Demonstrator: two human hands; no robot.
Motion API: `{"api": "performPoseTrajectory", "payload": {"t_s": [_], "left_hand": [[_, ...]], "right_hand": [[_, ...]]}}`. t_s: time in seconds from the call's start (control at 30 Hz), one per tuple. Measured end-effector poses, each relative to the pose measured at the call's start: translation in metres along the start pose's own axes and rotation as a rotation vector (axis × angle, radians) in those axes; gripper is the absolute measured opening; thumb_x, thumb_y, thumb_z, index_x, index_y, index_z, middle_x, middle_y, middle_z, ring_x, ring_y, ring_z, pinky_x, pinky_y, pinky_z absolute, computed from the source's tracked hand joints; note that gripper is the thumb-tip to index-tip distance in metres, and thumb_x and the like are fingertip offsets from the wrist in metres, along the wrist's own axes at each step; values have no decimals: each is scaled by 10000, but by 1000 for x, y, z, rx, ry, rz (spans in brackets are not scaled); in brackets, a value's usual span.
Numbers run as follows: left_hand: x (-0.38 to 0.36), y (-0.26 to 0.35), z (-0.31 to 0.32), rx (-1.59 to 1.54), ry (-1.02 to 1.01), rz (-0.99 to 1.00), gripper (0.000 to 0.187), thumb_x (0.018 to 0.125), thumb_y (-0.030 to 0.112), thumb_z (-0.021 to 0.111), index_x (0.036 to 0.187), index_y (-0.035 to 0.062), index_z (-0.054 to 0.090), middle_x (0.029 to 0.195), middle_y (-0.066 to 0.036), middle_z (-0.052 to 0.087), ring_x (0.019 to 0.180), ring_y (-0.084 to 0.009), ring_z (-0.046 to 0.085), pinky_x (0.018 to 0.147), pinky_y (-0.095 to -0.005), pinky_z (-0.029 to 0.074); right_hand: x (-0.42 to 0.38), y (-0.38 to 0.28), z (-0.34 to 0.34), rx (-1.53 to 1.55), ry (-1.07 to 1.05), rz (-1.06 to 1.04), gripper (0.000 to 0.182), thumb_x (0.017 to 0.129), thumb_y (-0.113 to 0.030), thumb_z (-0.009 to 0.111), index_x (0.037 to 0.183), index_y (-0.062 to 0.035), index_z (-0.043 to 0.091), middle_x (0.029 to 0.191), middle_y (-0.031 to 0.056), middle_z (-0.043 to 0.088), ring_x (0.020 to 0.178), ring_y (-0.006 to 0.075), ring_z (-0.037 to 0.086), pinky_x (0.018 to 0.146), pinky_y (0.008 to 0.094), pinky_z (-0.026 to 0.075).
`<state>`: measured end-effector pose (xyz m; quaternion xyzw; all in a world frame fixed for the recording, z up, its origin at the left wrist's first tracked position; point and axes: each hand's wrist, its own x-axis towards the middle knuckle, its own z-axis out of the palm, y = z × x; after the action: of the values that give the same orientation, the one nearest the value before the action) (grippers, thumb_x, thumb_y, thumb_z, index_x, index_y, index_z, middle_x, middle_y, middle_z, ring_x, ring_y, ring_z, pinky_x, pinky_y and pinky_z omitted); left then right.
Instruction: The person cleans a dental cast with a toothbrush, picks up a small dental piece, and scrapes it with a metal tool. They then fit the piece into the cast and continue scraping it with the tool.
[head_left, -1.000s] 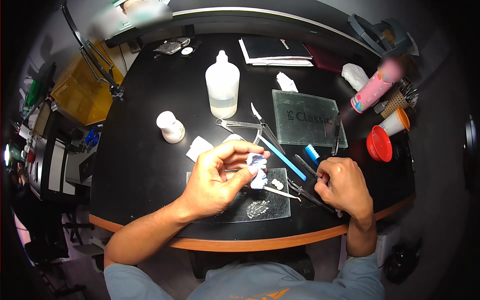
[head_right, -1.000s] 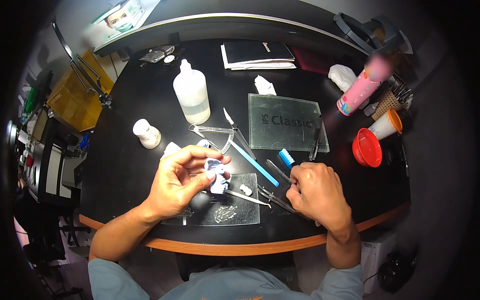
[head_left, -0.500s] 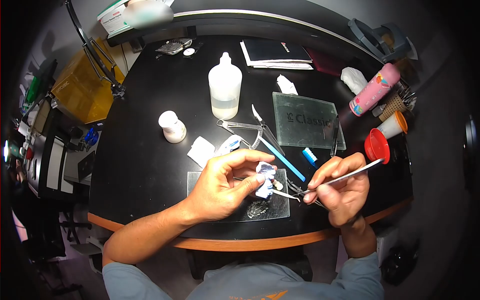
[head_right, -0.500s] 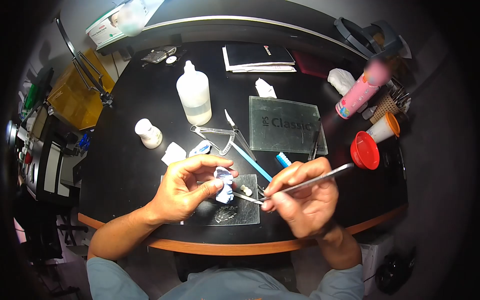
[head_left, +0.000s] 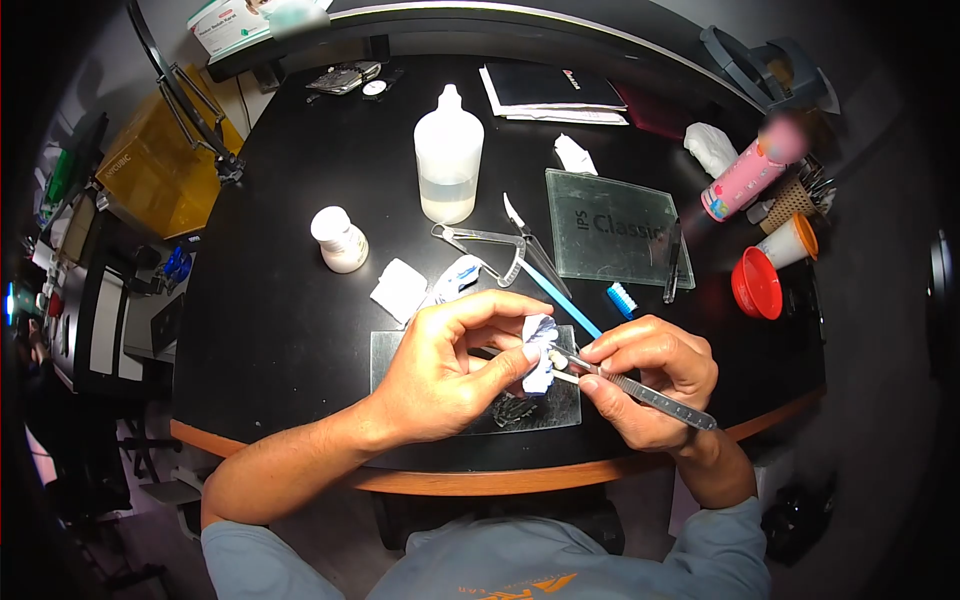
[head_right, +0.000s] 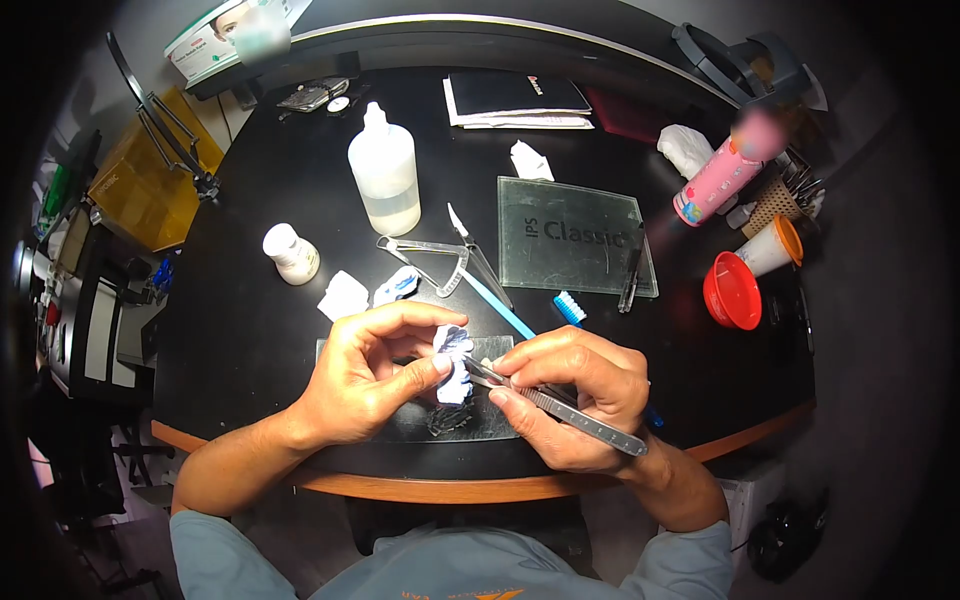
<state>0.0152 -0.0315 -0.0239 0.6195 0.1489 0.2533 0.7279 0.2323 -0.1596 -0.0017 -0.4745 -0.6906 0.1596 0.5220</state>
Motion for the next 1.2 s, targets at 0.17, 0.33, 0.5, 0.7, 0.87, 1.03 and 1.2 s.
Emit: {"api": "performPoseTrajectory", "payload": {"t_s": [0.17,0.33,0.5,0.7,0.87,1.03,1.2], "left_hand": [[-1,2,9,-106,53,-11,375,961,-45,764,1314,-72,643,1152,-124,705,993,-156,720,818,-275,634],[-3,2,11,-131,53,-16,375,920,-111,778,1269,-101,639,1153,-170,717,1017,-209,765,864,-280,653],[-3,-3,12,-132,67,2,324,908,-125,782,1197,-98,638,1141,-183,718,1051,-244,771,893,-307,669],[-3,-2,11,-170,79,-11,258,935,-82,781,1155,-78,645,1089,-163,749,1057,-228,776,917,-304,652],[-3,-2,11,-172,70,-8,255,936,-83,778,1150,-78,640,1091,-168,746,1065,-228,773,914,-298,657],[-2,-2,11,-156,62,-47,325,896,-147,777,1166,-88,607,1137,-187,695,1083,-262,760,918,-320,674],[-2,-4,12,-154,63,-37,326,887,-150,784,1144,-83,594,1144,-183,680,1084,-269,760,923,-328,675]], "right_hand": [[4,-3,3,-55,-46,-37,188,810,73,806,987,42,752,975,215,793,886,260,802,779,327,646],[-1,-1,9,-10,33,-3,175,801,87,805,962,33,765,938,193,787,877,260,799,781,326,644],[-1,2,11,31,47,-4,188,797,89,818,971,30,778,935,167,776,859,233,787,770,316,637],[1,-1,9,71,36,37,181,827,52,857,994,20,793,942,159,775,878,209,776,774,304,629],[-5,2,10,94,60,104,169,842,55,847,997,33,783,935,157,766,898,230,785,780,305,633],[-7,6,14,151,100,34,148,864,85,801,988,34,738,913,163,755,923,270,801,830,335,654],[-8,6,16,189,122,33,151,867,99,793,951,21,696,906,163,753,962,288,804,858,356,665]]}}
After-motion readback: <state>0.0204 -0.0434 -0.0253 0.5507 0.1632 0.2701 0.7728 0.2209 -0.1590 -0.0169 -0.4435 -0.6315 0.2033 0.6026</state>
